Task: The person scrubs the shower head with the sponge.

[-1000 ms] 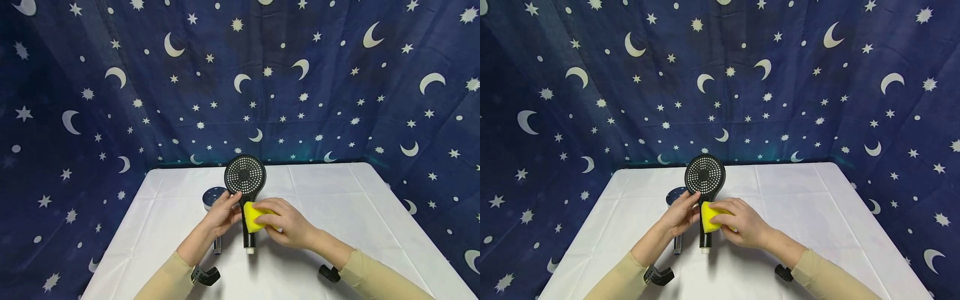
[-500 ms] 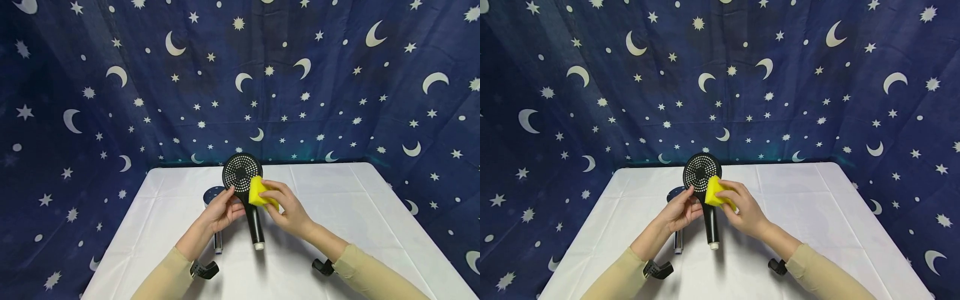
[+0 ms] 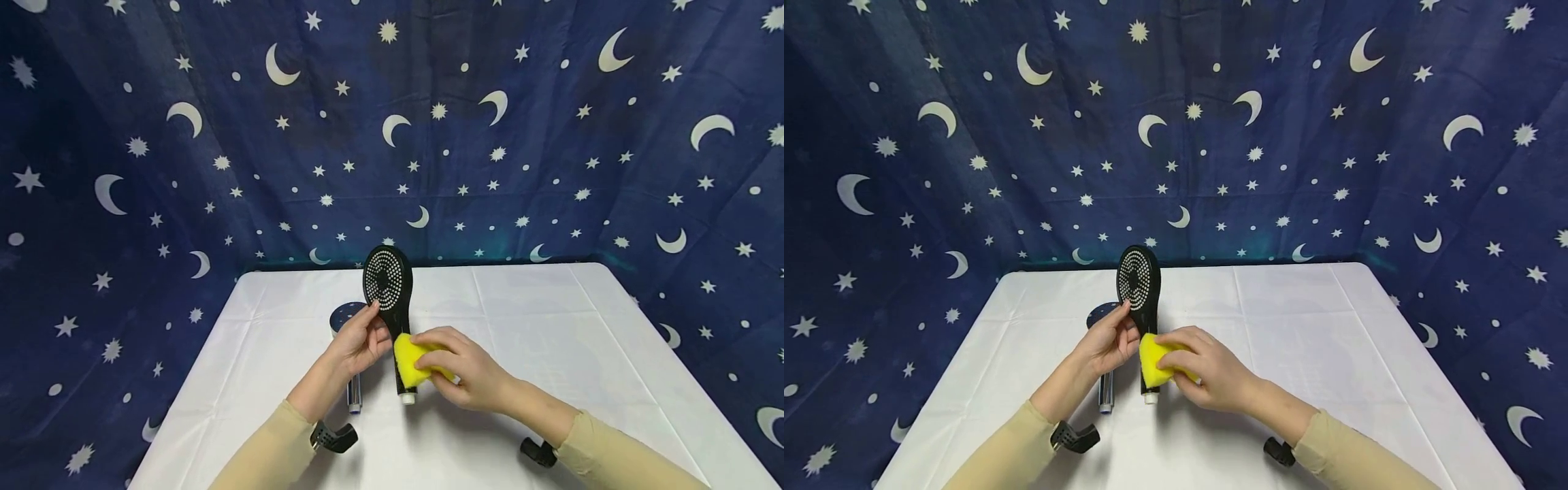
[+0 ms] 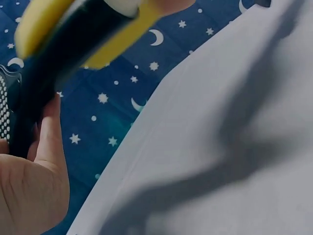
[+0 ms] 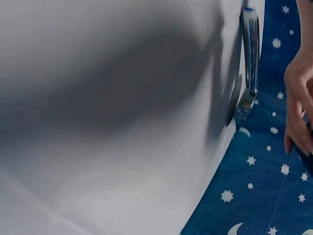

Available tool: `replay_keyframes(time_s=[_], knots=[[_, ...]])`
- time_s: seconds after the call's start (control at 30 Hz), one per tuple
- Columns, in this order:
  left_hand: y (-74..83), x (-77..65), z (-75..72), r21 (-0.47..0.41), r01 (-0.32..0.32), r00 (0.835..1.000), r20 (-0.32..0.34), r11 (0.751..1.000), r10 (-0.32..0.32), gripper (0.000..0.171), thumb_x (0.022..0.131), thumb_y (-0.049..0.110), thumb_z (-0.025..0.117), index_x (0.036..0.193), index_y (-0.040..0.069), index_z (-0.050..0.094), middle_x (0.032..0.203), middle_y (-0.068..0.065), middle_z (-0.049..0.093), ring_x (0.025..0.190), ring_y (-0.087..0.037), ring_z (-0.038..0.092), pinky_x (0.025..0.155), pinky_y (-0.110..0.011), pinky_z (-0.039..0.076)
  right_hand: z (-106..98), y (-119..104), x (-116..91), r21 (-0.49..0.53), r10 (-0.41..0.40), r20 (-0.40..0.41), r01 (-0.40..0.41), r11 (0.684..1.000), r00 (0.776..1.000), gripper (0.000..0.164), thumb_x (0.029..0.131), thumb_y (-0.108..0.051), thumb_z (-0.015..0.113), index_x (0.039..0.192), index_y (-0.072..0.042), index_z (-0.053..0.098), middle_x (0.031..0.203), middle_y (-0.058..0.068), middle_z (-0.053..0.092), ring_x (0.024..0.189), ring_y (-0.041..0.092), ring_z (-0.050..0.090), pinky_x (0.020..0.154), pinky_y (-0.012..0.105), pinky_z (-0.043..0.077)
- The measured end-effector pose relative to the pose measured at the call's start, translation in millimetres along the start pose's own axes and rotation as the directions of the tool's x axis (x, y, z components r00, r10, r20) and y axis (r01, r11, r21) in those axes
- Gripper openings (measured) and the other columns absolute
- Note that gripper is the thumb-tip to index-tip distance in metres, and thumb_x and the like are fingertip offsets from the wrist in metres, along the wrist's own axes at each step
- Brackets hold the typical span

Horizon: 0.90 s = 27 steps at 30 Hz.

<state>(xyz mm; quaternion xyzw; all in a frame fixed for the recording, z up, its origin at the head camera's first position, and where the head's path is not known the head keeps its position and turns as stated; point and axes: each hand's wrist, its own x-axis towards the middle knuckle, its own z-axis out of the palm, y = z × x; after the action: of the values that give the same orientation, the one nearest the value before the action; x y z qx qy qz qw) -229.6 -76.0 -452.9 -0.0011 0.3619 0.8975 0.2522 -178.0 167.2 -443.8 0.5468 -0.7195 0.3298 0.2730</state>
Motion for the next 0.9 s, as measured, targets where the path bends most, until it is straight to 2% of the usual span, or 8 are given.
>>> replay_keyframes(time_s=[0.13, 0.23, 0.3, 0.4, 0.5, 0.7, 0.83, 0.9], knots=[[-5.6, -0.3, 4.6, -0.020, 0.040, 0.998, 0.057, 0.999, -0.039, 0.028, 0.113, 0.032, 0.035, 0.128, 0.009, 0.044, 0.109, -0.009, 0.073, 0.100, -0.022, 0.072, 0.082, -0.038, 0.061, 1, 14, 10, -0.063, 0.134, -0.084, -0.139, 0.988, 0.987, 0.026, 0.090, -0.003, 0.064, 0.114, -0.012, 0.065, 0.137, 0.014, 0.058, 0.122, 0.031, 0.056, 0.106, 0.031, 0.045], [-6.0, -0.3, 6.3, -0.052, 0.047, 0.997, 0.070, 0.998, -0.043, 0.030, 0.114, 0.032, 0.034, 0.130, 0.010, 0.043, 0.113, -0.009, 0.072, 0.104, -0.023, 0.071, 0.087, -0.039, 0.059, 2, 14, 13, -0.018, 0.228, -0.104, -0.231, 0.973, 0.968, 0.031, 0.087, 0.000, 0.066, 0.115, -0.014, 0.065, 0.139, 0.013, 0.056, 0.125, 0.030, 0.054, 0.106, 0.029, 0.044], [-4.4, -0.8, 6.3, -0.066, 0.031, 0.997, 0.069, 0.997, -0.026, 0.029, 0.114, 0.031, 0.033, 0.134, 0.011, 0.041, 0.115, -0.008, 0.069, 0.104, -0.022, 0.070, 0.087, -0.041, 0.059, 3, 8, 11, 0.022, 0.239, -0.079, -0.238, 0.971, 0.968, 0.033, 0.087, 0.002, 0.067, 0.116, -0.014, 0.065, 0.139, 0.012, 0.056, 0.125, 0.030, 0.054, 0.106, 0.030, 0.046], [-2.0, -1.3, 5.1, -0.081, -0.003, 0.998, 0.064, 0.997, 0.009, 0.030, 0.114, 0.026, 0.034, 0.142, 0.015, 0.039, 0.118, -0.007, 0.065, 0.100, -0.020, 0.071, 0.083, -0.042, 0.061, 3, -7, 5, 0.065, 0.184, -0.038, -0.182, 0.981, 0.982, 0.035, 0.086, 0.002, 0.066, 0.117, -0.014, 0.066, 0.139, 0.014, 0.057, 0.125, 0.030, 0.054, 0.106, 0.033, 0.046], [-3.4, -0.2, 4.9, -0.063, -0.043, 0.997, 0.068, 0.997, 0.047, 0.035, 0.114, 0.020, 0.034, 0.149, 0.021, 0.036, 0.115, -0.006, 0.064, 0.088, -0.015, 0.069, 0.074, -0.037, 0.062, 4, -19, -1, 0.085, 0.083, -0.022, -0.081, 0.993, 0.996, 0.030, 0.090, 0.000, 0.064, 0.118, -0.011, 0.065, 0.137, 0.017, 0.058, 0.122, 0.032, 0.055, 0.106, 0.033, 0.046], [-8.6, 1.5, 7.5, -0.061, -0.062, 0.996, 0.054, 0.996, 0.066, 0.042, 0.113, 0.014, 0.036, 0.152, 0.029, 0.032, 0.104, -0.003, 0.062, 0.078, -0.013, 0.062, 0.074, -0.035, 0.060, 6, -24, -3, 0.074, -0.032, -0.027, 0.034, 0.997, 0.999, 0.023, 0.095, -0.003, 0.057, 0.116, -0.007, 0.065, 0.133, 0.020, 0.059, 0.118, 0.034, 0.057, 0.107, 0.034, 0.045], [-9.1, -1.6, 7.7, -0.065, -0.030, 0.999, 0.042, 0.997, 0.033, 0.036, 0.111, 0.037, 0.046, 0.145, 0.030, 0.039, 0.119, -0.007, 0.055, 0.094, -0.017, 0.068, 0.085, -0.039, 0.060, 6, -21, 0, 0.066, -0.055, -0.031, 0.057, 0.996, 0.998, 0.022, 0.095, -0.004, 0.055, 0.115, -0.007, 0.066, 0.132, 0.020, 0.059, 0.118, 0.035, 0.058, 0.106, 0.036, 0.046], [-8.9, -4.1, 7.0, -0.053, -0.012, 0.999, 0.041, 0.999, 0.014, 0.043, 0.105, 0.051, 0.052, 0.140, 0.029, 0.042, 0.132, -0.009, 0.048, 0.110, -0.021, 0.066, 0.093, -0.044, 0.057, 6, -21, 1, 0.067, -0.068, -0.018, 0.069, 0.995, 0.998, 0.023, 0.096, -0.004, 0.055, 0.115, -0.007, 0.066, 0.134, 0.020, 0.059, 0.119, 0.035, 0.058, 0.105, 0.038, 0.047]])
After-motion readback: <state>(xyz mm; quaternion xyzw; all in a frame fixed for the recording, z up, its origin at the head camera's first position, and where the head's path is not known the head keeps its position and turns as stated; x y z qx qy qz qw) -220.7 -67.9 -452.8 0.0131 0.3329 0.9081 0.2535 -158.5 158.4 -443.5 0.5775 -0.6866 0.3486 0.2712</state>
